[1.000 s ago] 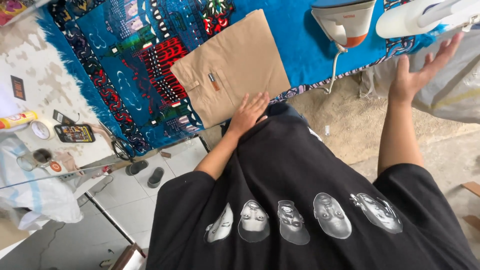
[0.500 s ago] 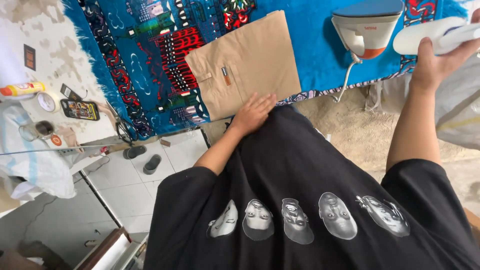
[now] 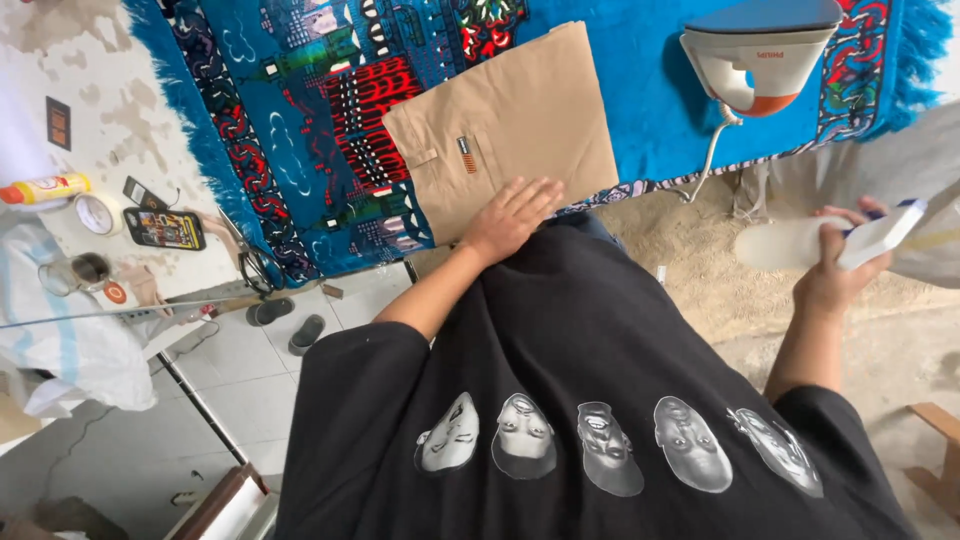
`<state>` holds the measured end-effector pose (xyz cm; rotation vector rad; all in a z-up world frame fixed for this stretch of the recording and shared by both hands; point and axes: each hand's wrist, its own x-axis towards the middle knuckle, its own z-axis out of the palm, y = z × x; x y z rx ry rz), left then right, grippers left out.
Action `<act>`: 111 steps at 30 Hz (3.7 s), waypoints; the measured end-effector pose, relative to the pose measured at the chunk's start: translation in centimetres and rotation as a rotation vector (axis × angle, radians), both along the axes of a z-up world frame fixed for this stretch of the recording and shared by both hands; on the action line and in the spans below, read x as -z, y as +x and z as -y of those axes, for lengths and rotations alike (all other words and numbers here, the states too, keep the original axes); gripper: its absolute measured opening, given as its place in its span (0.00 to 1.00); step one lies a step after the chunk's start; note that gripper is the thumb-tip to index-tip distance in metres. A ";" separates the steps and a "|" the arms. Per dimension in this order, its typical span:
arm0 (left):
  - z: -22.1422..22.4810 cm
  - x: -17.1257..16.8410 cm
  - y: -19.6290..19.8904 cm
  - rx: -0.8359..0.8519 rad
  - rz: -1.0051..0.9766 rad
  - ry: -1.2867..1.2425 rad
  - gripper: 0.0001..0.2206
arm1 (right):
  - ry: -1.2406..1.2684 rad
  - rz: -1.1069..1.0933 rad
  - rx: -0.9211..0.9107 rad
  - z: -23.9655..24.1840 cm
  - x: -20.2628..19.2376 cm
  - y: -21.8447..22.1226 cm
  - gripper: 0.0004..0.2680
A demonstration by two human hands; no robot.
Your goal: Ironing a pair of pants, spraying them with water, folding them, and trimming loose threads with scissors.
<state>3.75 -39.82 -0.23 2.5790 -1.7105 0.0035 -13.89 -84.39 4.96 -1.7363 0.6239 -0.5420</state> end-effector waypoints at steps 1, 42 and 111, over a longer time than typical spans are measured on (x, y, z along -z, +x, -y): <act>0.1 2.0 -0.5 0.010 -0.005 -0.007 0.22 | -0.007 -0.005 0.010 -1.9 -0.4 -1.2 0.15; -18.6 7.5 16.0 -0.366 -0.658 -0.398 0.26 | 0.079 -0.589 -0.235 -40.4 -5.6 1.4 0.13; -20.0 9.6 20.7 -0.804 -1.421 -1.033 0.13 | 0.146 -0.629 -0.456 -40.6 -5.1 1.9 0.18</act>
